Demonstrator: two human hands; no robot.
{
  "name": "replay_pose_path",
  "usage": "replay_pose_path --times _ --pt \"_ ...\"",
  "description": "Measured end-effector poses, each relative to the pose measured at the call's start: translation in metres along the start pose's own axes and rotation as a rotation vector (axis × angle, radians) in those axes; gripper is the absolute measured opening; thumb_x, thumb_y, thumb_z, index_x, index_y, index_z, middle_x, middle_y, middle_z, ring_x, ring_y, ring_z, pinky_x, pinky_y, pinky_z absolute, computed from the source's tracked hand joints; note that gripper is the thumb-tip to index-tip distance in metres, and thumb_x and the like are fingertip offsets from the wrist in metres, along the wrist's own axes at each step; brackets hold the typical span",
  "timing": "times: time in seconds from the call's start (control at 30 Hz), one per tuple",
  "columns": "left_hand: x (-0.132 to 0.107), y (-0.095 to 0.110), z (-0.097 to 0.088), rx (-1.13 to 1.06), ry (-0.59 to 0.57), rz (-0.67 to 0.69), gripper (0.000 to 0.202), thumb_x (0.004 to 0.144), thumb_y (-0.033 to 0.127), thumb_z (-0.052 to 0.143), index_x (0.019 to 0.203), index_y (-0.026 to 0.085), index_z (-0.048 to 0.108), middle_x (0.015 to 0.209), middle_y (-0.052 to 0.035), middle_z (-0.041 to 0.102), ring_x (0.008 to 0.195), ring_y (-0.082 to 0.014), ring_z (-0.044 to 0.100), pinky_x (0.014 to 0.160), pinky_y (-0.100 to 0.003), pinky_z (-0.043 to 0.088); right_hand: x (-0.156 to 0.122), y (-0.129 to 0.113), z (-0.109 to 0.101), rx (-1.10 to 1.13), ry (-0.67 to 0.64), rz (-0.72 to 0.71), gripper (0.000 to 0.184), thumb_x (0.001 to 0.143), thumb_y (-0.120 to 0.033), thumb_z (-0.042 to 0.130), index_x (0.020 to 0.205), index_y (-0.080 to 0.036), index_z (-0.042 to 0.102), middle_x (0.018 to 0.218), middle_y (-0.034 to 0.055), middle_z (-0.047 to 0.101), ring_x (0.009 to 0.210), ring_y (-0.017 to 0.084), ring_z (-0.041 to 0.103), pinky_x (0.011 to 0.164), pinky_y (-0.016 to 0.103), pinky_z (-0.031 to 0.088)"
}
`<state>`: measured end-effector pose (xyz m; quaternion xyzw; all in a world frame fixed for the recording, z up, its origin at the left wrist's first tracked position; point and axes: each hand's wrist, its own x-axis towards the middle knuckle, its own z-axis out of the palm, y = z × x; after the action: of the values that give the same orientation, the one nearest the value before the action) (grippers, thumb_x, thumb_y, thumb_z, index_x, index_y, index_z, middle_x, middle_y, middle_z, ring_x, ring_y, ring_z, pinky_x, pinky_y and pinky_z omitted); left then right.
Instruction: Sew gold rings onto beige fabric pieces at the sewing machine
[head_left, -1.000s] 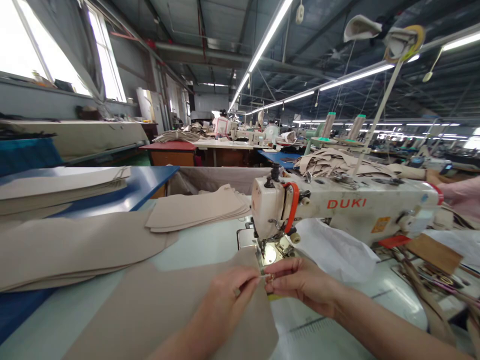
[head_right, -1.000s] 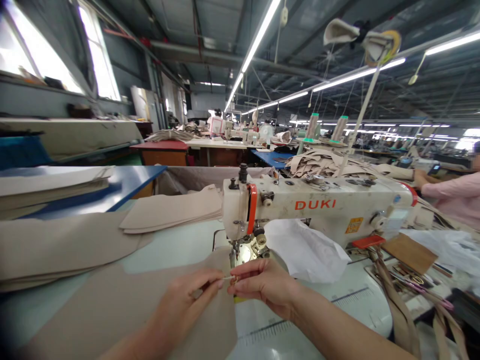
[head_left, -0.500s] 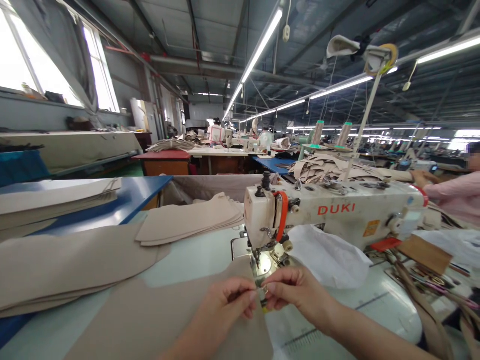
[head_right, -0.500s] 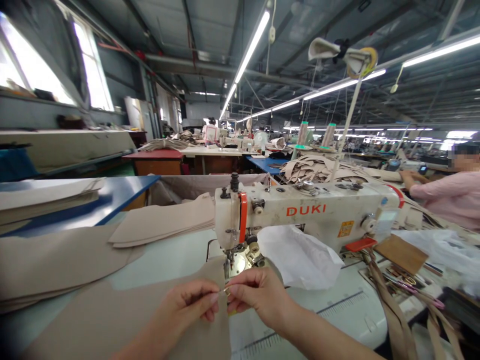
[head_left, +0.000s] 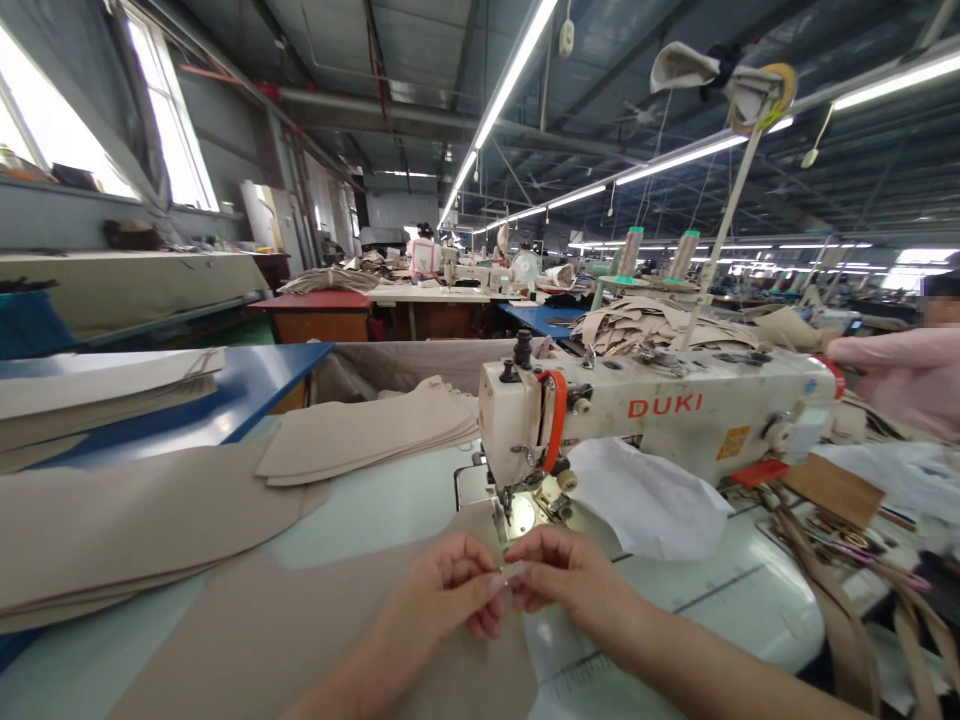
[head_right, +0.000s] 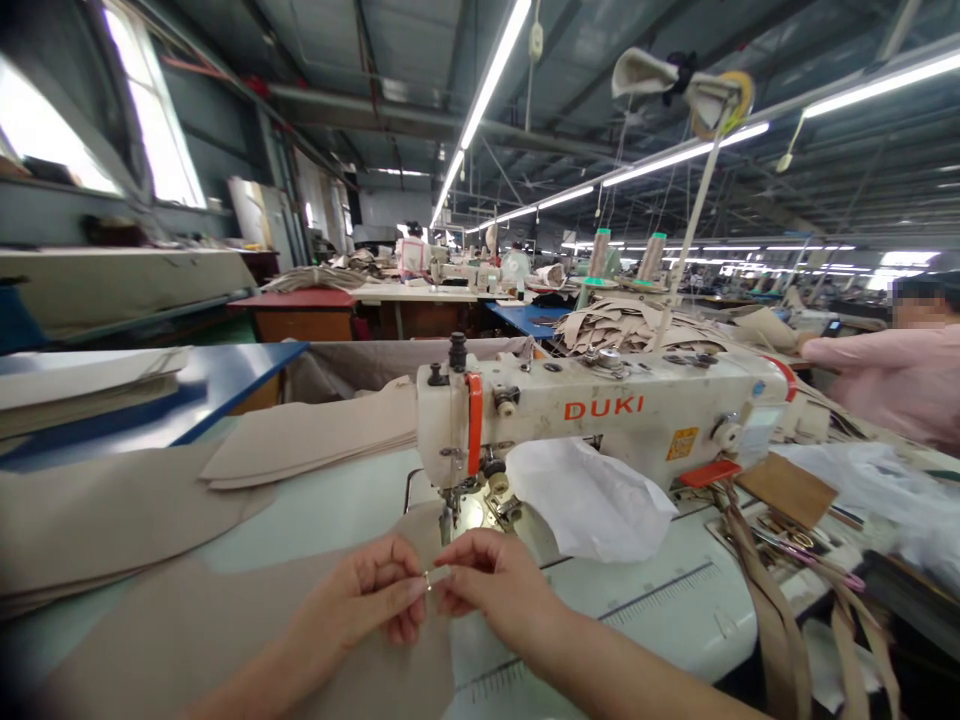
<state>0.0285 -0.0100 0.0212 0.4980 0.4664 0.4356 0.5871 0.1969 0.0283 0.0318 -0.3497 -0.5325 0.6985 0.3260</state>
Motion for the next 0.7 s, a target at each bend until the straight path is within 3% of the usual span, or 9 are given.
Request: replay_pose_path --times 0.1,0.23,0.37,0.47,0.7 --pt "0.002 -0.001 -0.002 0.012 0.029 -0.019 0.046 0.057 0.055 0.073 0.068 0.018 0.048 0.052 0.0026 0.061 0.045 -0.0113 0.056 0.047 -0.023 0.043 0.000 -0.001 0.001 -0.023 -0.012 -0.061 0.036 0.061 -0.046 0.075 0.078 -0.015 0.066 0.063 -0.0005 0.064 0.064 0.013 0.062 0.066 0.027 0.047" --pt "0.002 0.003 -0.002 0.006 0.033 -0.030 0.044 0.058 0.053 0.074 0.068 0.017 0.050 0.052 0.0020 0.062 0.045 -0.0118 0.057 0.047 -0.023 0.043 0.006 0.000 0.001 -0.012 -0.062 -0.073 0.036 0.053 -0.042 0.081 0.070 -0.014 0.065 0.061 -0.0012 0.063 0.060 0.012 0.060 0.063 0.027 0.047" --pt "-0.002 0.009 0.000 -0.167 0.148 -0.054 0.041 0.065 0.052 0.069 0.075 0.015 0.055 0.061 -0.0007 0.066 0.052 -0.0118 0.060 0.051 -0.022 0.043 0.015 0.002 0.004 0.070 -0.041 -0.051 0.037 0.050 -0.041 0.083 0.069 -0.014 0.065 0.062 -0.0005 0.065 0.059 0.013 0.061 0.063 0.026 0.047" --pt "-0.003 0.010 0.001 -0.250 0.158 -0.063 0.041 0.059 0.046 0.074 0.080 0.015 0.058 0.066 -0.0006 0.066 0.053 -0.0106 0.059 0.053 -0.022 0.043 0.020 0.006 0.005 0.114 -0.012 -0.052 0.035 0.051 -0.040 0.083 0.070 -0.015 0.066 0.064 0.0007 0.067 0.060 0.012 0.061 0.062 0.024 0.046" --pt "0.000 0.002 0.003 -0.090 0.142 -0.061 0.033 0.054 0.040 0.073 0.068 0.015 0.055 0.056 0.0010 0.059 0.049 -0.0098 0.050 0.053 -0.025 0.042 0.020 0.023 -0.002 -0.024 -0.063 -0.090 0.029 0.060 -0.043 0.078 0.068 -0.017 0.067 0.062 0.0011 0.063 0.058 0.012 0.056 0.057 0.022 0.045"
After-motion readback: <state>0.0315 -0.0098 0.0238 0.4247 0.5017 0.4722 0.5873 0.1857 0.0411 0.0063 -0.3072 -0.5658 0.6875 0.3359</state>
